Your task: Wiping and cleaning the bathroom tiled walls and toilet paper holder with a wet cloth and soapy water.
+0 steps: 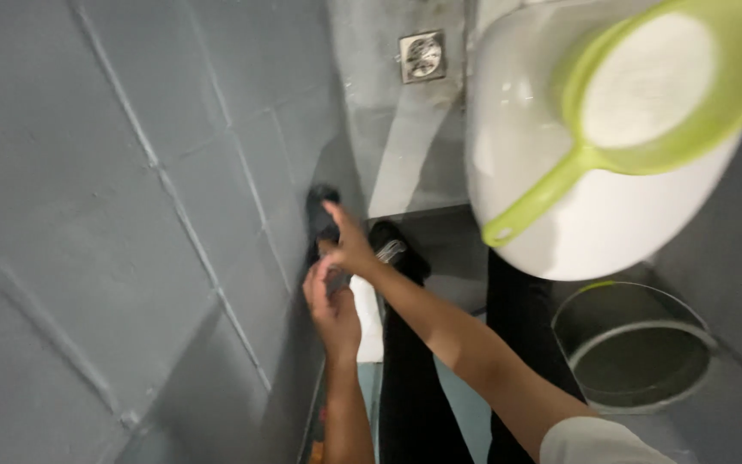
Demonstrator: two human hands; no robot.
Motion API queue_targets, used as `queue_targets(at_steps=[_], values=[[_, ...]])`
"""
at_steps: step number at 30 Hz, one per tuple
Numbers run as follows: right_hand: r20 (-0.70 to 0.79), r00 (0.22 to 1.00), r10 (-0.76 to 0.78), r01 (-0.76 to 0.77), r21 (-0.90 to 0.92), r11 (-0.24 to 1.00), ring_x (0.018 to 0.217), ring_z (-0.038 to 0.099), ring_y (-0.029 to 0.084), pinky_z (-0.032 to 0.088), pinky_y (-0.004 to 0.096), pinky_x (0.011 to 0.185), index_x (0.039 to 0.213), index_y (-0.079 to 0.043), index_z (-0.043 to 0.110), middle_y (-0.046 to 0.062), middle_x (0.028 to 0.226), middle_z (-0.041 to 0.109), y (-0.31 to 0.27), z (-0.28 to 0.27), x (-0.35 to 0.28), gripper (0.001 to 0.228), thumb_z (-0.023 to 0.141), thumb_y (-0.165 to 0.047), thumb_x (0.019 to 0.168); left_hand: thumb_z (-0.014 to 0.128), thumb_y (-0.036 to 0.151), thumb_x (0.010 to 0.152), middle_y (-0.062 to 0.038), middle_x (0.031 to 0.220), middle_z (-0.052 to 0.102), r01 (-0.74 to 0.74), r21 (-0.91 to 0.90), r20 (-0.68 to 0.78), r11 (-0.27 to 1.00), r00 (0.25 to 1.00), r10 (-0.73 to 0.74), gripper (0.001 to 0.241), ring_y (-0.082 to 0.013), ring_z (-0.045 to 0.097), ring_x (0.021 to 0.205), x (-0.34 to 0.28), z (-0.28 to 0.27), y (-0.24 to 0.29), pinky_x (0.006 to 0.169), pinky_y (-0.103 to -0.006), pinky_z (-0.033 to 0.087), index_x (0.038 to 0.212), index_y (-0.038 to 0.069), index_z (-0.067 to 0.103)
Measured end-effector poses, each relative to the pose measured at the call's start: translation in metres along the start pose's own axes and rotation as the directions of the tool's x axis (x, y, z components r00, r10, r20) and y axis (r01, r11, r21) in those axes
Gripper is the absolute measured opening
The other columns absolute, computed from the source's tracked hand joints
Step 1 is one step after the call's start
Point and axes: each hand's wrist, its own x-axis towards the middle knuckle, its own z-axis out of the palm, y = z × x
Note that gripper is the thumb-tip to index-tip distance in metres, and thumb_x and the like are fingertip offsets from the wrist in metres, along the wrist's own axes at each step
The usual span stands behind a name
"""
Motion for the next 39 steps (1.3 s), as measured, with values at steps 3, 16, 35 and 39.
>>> queue_targets(at_steps=[3, 16, 35, 39], values=[[0.018, 0.999, 0.035, -0.038, 0.214, 0.976, 0.125, 0.060, 0.033, 0.043, 0.043, 0.109, 0.150, -0.016, 0.050, 0.015, 0.129, 0.060, -0.051, -0.026, -0.036, 0.091, 0.088, -0.023, 0.068, 0.061, -0.010, 0.078, -0.023, 0.127, 0.056, -0.077, 0.053, -0.071, 0.996, 0.994, 0.081, 0.061, -0.0395, 0.060, 0.118, -0.008, -0.001, 0.018, 0.099, -0.0426, 0.051, 0.138, 0.003, 0.063], [-0.408, 0.893, -0.191, 0.007, -0.411, 0.911, 0.107, 0.067, 0.048, 0.053, 0.056, 0.090, 0.130, -0.004, 0.063, 0.028, 0.108, 0.071, -0.326, -0.322, -0.114, 0.055, 0.081, -0.028, 0.084, 0.074, 0.007, 0.093, -0.015, 0.120, 0.067, -0.076, -0.374, 0.203, 0.924, 0.966, 0.162, 0.039, -0.0254, 0.069, 0.102, -0.028, 0.084, 0.271, 0.092, -0.0367, 0.055, 0.131, 0.006, 0.066], [-0.289, 0.957, 0.003, -0.232, -0.764, 0.602, 0.108, 0.070, 0.040, 0.057, 0.052, 0.092, 0.131, -0.011, 0.066, 0.018, 0.109, 0.070, -0.295, -0.438, -0.038, 0.055, 0.077, -0.036, 0.084, 0.069, 0.018, 0.097, -0.010, 0.121, 0.070, 0.267, -0.148, 0.409, 0.952, 0.893, -0.186, 0.031, -0.0221, 0.071, 0.101, -0.109, 0.080, 0.307, 0.084, -0.0326, 0.059, 0.128, 0.019, 0.072], [-0.360, 0.933, -0.010, -0.190, -0.516, 0.835, 0.108, 0.068, 0.044, 0.055, 0.053, 0.091, 0.128, -0.015, 0.069, 0.021, 0.109, 0.071, -0.296, -0.448, -0.065, 0.051, 0.077, -0.032, 0.081, 0.067, 0.019, 0.100, -0.014, 0.122, 0.069, 0.304, -0.221, 0.404, 0.927, 0.893, -0.197, 0.035, -0.0253, 0.070, 0.105, -0.087, 0.083, 0.289, 0.085, -0.0356, 0.059, 0.135, 0.015, 0.068]])
